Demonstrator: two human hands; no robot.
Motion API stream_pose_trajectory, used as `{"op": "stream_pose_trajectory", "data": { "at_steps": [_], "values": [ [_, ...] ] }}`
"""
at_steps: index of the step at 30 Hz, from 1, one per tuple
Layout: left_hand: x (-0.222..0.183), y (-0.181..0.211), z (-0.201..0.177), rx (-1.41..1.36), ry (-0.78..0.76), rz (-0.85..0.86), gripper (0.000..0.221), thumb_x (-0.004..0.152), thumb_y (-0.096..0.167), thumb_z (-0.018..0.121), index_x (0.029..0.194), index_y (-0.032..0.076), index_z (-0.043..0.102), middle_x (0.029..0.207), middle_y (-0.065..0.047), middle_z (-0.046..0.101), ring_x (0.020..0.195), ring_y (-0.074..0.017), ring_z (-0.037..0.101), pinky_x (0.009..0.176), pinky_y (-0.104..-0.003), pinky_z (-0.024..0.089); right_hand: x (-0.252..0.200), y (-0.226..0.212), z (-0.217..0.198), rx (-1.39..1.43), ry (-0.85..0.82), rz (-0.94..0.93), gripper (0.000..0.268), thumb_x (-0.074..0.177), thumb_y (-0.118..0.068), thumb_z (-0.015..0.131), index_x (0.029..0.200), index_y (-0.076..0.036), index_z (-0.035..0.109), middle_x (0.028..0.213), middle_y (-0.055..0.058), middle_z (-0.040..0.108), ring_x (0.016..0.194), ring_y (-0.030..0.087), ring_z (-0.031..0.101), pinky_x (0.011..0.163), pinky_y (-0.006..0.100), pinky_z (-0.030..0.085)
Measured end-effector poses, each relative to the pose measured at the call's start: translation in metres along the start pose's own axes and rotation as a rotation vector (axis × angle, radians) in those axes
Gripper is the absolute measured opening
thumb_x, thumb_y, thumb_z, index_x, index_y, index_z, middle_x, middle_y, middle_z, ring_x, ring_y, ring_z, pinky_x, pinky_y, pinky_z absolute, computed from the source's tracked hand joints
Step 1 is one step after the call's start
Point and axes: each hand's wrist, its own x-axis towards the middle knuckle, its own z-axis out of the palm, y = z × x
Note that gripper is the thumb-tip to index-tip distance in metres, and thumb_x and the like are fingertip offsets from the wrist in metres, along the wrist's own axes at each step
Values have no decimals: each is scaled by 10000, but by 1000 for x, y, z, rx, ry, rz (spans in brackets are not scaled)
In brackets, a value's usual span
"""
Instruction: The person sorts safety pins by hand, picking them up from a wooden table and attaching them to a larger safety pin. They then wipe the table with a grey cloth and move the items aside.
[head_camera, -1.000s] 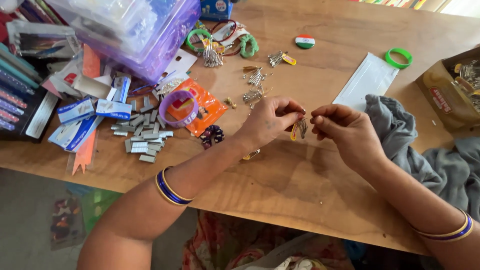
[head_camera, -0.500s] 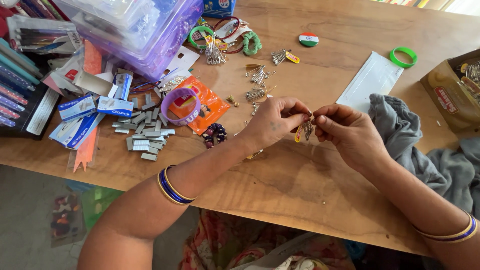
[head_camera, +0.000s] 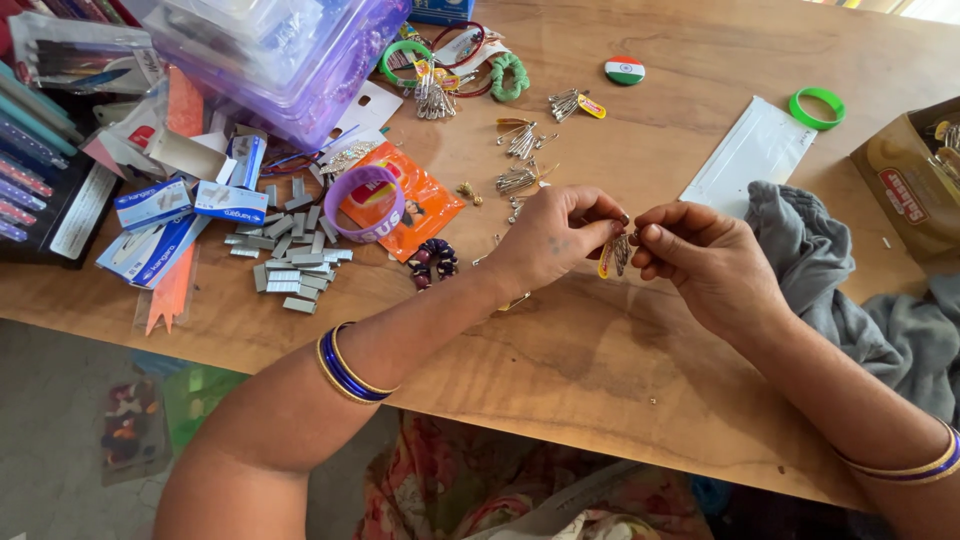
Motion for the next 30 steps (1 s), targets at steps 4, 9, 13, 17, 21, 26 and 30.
{"op": "stream_pose_trajectory", "data": {
  "at_steps": [4, 9, 13, 17, 21, 26, 30],
  "values": [
    [-1, 1, -1, -17, -17, 15, 172, 940, 99, 687, 1059, -14, 740, 937, -57, 790, 850, -94, 746, 779, -256, 623, 0, 0, 1, -15, 18, 10, 146, 999, -66, 650, 1106, 22, 696, 990, 94, 720, 839, 152, 703, 715, 281, 583],
    [-1, 1, -1, -76, -37, -30, 171, 944, 99, 688, 1064, -13, 732, 942, -60, 786, 855, -97, 752, 785, -257, 639, 1, 0, 3, -24, 25, 18, 156, 996, -71, 647, 1107, 27, 695, 971, 95, 722, 821, 143, 702, 687, 266, 579],
    [0, -1, -1, -34, -20, 49, 163, 942, 89, 708, 1059, -18, 742, 957, -62, 789, 882, -98, 739, 790, -256, 619, -1, 0, 5, -163, 35, 4, 164, 1001, -100, 665, 1096, 27, 708, 903, 83, 701, 724, 125, 655, 610, 256, 533],
    [0, -1, -1, -107, -29, 3, 165, 938, 93, 706, 1063, -8, 743, 938, -42, 778, 854, -78, 734, 777, -244, 630, -9, -6, 14, -482, 55, -139, 148, 1010, -122, 685, 1061, 7, 738, 882, 33, 635, 672, 75, 550, 582, 234, 457],
    [0, -2, -3, -88, -42, 32, 160, 950, 102, 702, 1061, 1, 757, 899, -26, 771, 776, -56, 695, 710, -221, 599, -15, -15, 24, -875, 98, -500, 113, 938, -70, 743, 1035, -13, 751, 995, 29, 657, 669, 76, 506, 577, 245, 410],
    [-2, 1, -1, -70, -61, -5, 160, 946, 116, 728, 1059, 11, 772, 859, -10, 754, 732, -42, 644, 650, -217, 545, -22, -18, 36, -1008, 155, -716, 104, 905, -39, 772, 999, -20, 729, 1090, 79, 655, 663, 67, 554, 575, 240, 454],
    [0, -1, -2, -128, -124, -24, 168, 946, 114, 741, 1060, -8, 764, 899, -17, 758, 797, -46, 655, 706, -222, 539, -23, -19, 32, -1054, 166, -749, 88, 912, -29, 764, 995, -25, 734, 1158, 109, 646, 652, 88, 560, 573, 254, 454]
  ]
}}
